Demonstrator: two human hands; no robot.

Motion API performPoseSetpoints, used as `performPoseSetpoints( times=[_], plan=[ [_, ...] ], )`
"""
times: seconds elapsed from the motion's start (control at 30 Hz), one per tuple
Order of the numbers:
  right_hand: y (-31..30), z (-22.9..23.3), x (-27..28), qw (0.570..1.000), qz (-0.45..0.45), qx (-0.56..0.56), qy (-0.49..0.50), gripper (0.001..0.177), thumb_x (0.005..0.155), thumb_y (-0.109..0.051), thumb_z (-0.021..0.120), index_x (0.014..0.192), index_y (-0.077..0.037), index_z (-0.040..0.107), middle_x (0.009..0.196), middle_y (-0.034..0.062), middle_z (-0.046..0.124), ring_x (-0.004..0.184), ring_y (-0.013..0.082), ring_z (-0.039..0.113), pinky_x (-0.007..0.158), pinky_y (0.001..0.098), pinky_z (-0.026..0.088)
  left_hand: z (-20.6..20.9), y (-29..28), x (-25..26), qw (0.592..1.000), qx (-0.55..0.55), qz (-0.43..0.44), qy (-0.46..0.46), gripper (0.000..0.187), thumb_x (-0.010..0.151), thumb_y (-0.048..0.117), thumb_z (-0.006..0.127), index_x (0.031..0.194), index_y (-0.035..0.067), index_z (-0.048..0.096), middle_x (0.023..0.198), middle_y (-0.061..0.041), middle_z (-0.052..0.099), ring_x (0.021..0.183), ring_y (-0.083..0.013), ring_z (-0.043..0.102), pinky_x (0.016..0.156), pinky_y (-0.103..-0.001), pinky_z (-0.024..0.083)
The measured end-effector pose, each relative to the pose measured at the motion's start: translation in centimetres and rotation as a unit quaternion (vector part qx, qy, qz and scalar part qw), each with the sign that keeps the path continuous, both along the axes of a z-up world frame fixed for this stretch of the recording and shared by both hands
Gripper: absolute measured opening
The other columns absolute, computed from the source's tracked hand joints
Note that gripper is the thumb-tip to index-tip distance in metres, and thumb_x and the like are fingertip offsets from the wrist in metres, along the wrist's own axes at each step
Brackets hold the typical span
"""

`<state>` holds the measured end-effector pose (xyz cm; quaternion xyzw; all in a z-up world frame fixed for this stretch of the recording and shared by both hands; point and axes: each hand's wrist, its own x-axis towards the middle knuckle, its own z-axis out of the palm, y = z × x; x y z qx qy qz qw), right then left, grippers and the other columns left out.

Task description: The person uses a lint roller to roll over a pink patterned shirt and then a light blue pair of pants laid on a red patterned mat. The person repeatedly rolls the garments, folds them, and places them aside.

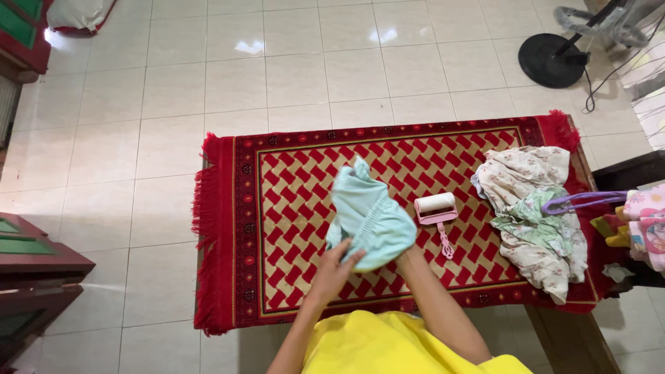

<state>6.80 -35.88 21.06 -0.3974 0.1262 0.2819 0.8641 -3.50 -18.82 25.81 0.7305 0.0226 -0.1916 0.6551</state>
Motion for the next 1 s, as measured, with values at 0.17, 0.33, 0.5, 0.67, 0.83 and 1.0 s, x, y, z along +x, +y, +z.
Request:
performPoseSetpoints(
  times=[0.17,0.33,0.5,0.67,0.83,1.0],
  plan=[
    [1.6,-0.8,-2.2,0.994,0.104,-0.007,0.019,0.043,0.093,-0.021,0.063,0.135,-0.008,0.061,0.123,0.0097,0.072,0.110,0.0207,0.068,0.094,0.0396,0.056,-1.7,-4.2,-2.9,0.969,-0.135,-0.180,-0.098,0.053,0.110,0.031,0.063,0.142,-0.009,0.051,0.136,-0.020,0.063,0.126,-0.0199,0.057,0.106,-0.037,0.046],
    [2.1,-0.1,-3.5,0.972,0.209,-0.106,-0.007,0.048,0.093,-0.021,0.064,0.138,-0.008,0.057,0.125,0.0101,0.070,0.114,0.0197,0.067,0.098,0.0404,0.055,-3.9,2.3,4.9,0.895,-0.223,0.324,0.212,0.052,0.103,0.039,0.054,0.138,0.001,0.053,0.124,-0.018,0.064,0.113,-0.0247,0.064,0.096,-0.045,0.055],
    [-6.6,3.2,-2.5,0.914,0.074,-0.396,-0.047,0.046,0.093,-0.030,0.065,0.137,-0.015,0.065,0.123,0.0127,0.069,0.109,0.0223,0.064,0.096,0.0453,0.051,-3.3,11.9,7.0,0.904,-0.185,0.381,0.057,0.051,0.102,0.038,0.053,0.134,-0.001,0.059,0.117,-0.024,0.064,0.106,-0.0323,0.067,0.093,-0.050,0.061],
    [-10.1,4.9,-1.3,0.713,-0.038,-0.683,-0.154,0.060,0.081,-0.029,0.082,0.136,-0.019,0.062,0.109,0.0151,0.059,0.099,0.0265,0.059,0.083,0.0440,0.057,-1.5,9.5,5.9,0.945,-0.159,0.258,0.124,0.041,0.101,0.039,0.050,0.130,0.011,0.055,0.119,-0.008,0.059,0.112,-0.0215,0.061,0.097,-0.041,0.056],
    [-1.1,6.5,-4.1,0.810,0.096,-0.478,-0.328,0.076,0.077,-0.021,0.081,0.144,-0.015,0.046,0.107,0.0109,0.065,0.090,0.0171,0.066,0.077,0.0311,0.062,-0.2,2.6,5.3,0.975,-0.206,0.030,0.082,0.038,0.108,0.036,0.048,0.127,0.003,0.049,0.117,-0.016,0.051,0.107,-0.0287,0.055,0.098,-0.051,0.052],
    [0.9,6.8,-3.0,0.821,0.064,-0.482,-0.297,0.023,0.098,-0.014,0.062,0.117,-0.005,0.071,0.100,0.0091,0.076,0.076,0.0134,0.071,0.065,0.0245,0.062,0.8,2.3,5.1,0.995,0.078,0.056,-0.026,0.047,0.100,0.028,0.048,0.144,0.013,0.051,0.124,-0.011,0.040,0.113,-0.0238,0.049,0.102,-0.045,0.053]
  ],
)
